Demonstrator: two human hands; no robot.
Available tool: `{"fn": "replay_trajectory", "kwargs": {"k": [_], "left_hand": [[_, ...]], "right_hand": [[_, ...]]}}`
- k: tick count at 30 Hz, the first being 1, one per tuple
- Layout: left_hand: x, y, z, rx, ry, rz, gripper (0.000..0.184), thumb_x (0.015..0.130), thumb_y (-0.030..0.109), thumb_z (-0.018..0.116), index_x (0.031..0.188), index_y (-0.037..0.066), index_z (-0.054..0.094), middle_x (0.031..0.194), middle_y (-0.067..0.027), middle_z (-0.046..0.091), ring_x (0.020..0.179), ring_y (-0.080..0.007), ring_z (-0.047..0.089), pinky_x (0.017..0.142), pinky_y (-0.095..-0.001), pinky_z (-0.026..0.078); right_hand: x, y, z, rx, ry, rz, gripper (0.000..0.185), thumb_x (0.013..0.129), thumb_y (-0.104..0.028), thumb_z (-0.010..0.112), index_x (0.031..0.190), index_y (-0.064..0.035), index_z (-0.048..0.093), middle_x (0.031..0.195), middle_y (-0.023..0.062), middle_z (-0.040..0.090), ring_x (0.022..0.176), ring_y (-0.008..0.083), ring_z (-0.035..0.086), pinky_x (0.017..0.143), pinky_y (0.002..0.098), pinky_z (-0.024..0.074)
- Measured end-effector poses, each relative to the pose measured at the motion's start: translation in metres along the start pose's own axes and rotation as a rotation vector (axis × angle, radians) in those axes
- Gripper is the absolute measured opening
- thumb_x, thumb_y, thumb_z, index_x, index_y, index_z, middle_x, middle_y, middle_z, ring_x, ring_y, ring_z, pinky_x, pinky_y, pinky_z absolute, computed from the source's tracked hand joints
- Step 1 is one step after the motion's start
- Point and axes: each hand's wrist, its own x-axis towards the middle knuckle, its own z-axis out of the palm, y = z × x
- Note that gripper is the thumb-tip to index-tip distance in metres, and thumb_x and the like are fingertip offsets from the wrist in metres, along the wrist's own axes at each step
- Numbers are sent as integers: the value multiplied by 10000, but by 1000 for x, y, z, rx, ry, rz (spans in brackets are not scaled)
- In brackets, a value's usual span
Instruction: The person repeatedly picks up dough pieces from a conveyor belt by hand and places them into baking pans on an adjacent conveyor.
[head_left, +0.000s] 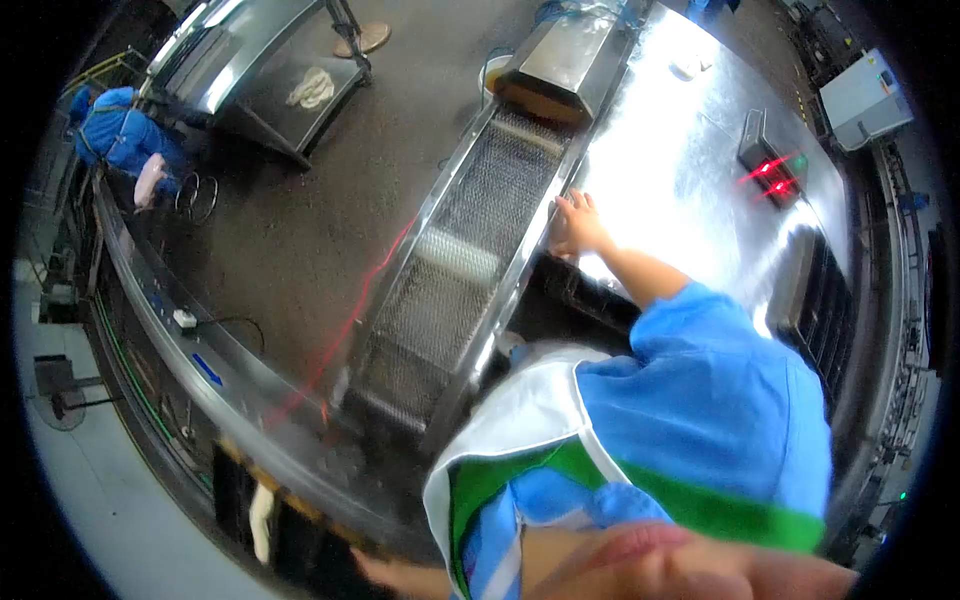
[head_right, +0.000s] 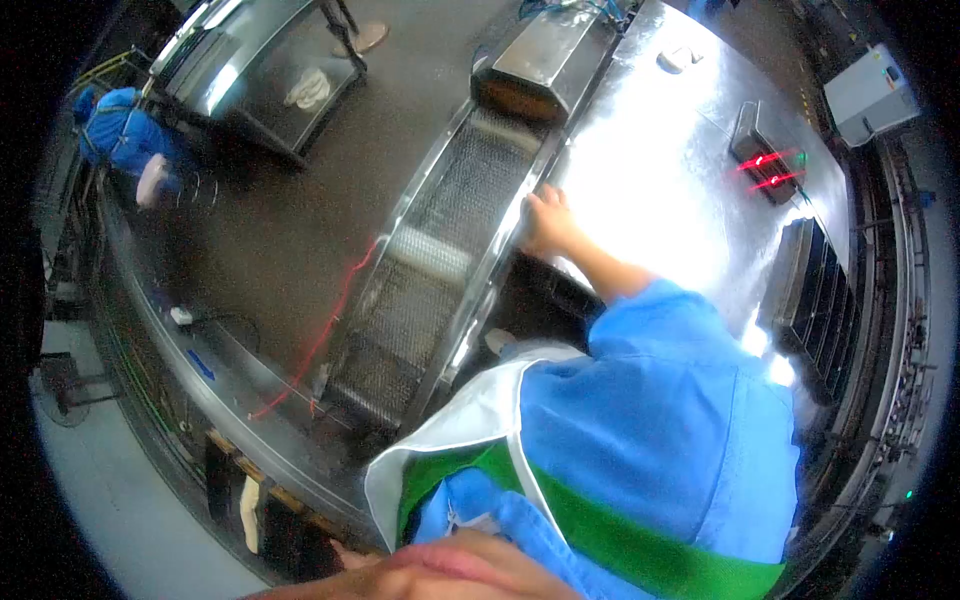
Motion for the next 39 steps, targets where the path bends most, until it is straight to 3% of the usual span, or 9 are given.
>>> {"fn": "replay_trajectory", "kwargs": {"k": [5, 10, 14, 17, 19, 27, 30, 37, 39], "left_hand": [[-23, 0, 48, 49, 52, 157, 529, 730, 381, 639, 1111, 36, 512, 1122, -130, 516, 918, -304, 505, 824, -417, 420], [-27, 1, 70, 53, 52, 279, 525, 723, 349, 654, 1109, 22, 512, 1147, -135, 502, 945, -301, 494, 834, -421, 413], [-22, 2, 74, 42, 35, 364, 523, 718, 323, 665, 1108, 11, 512, 1168, -139, 490, 967, -300, 485, 843, -423, 408], [-8, 1, 64, 29, 28, 408, 522, 714, 303, 674, 1108, 2, 512, 1183, -143, 481, 984, -298, 478, 849, -425, 404], [-1, 2, 60, 19, 16, 440, 521, 711, 290, 680, 1107, -4, 512, 1193, -145, 475, 995, -297, 474, 854, -427, 402], [12, 14, 61, 8, 5, 565, 520, 700, 238, 704, 1105, -26, 512, 1233, -153, 451, 1039, -293, 456, 871, -432, 391], [21, 23, 62, -7, -23, 621, 521, 696, 219, 713, 1104, -35, 512, 1248, -156, 442, 1055, -292, 450, 877, -434, 388], [-18, 52, 83, 21, 21, 531, 628, 665, 212, 740, 1155, -36, 435, 1255, -159, 431, 1025, -297, 467, 872, -448, 398], [-12, 51, 88, 25, 32, 516, 646, 661, 213, 743, 1161, -37, 420, 1256, -164, 428, 1029, -298, 466, 876, -445, 396]], "right_hand": [[-6, 46, 25, -142, -102, 33, 1052, 491, -360, 808, 1336, -97, 238, 1335, 288, 254, 1289, 388, 173, 1071, 462, 136], [-75, 44, -29, -26, -202, 246, 939, 573, -280, 776, 1343, -150, 255, 1364, 214, 255, 1248, 381, 267, 1008, 482, 278], [-126, 75, -33, -105, -220, 394, 701, 754, -182, 641, 1351, -160, 275, 1270, 209, 378, 1172, 312, 392, 970, 350, 376], [-149, 120, 10, -73, -300, 442, 993, 526, -347, 819, 1345, -184, 282, 1411, 149, 185, 1293, 360, 180, 968, 646, 196], [-186, 107, -5, -128, -301, 662, 1041, 496, -278, 842, 1354, -246, 253, 1415, 124, 185, 1279, 346, 222, 949, 644, 234], [-239, 152, 23, -156, -182, 619, 1117, 474, -220, 845, 1369, -291, 181, 1405, 140, 192, 1213, 368, 322, 895, 539, 379], [-239, 156, 31, -188, -90, 572, 1061, 478, -207, 842, 1357, -246, 248, 1340, 174, 311, 1132, 368, 424, 862, 394, 448], [-202, 237, 57, -20, -337, 391, 980, 505, -202, 829, 1337, -186, 311, 1023, 132, 601, 924, 256, 592, 782, 350, 485], [-209, 236, 71, -312, -63, 322, 907, 573, -188, 791, 1339, -163, 307, 971, 98, 628, 904, 226, 601, 740, 350, 494]]}}
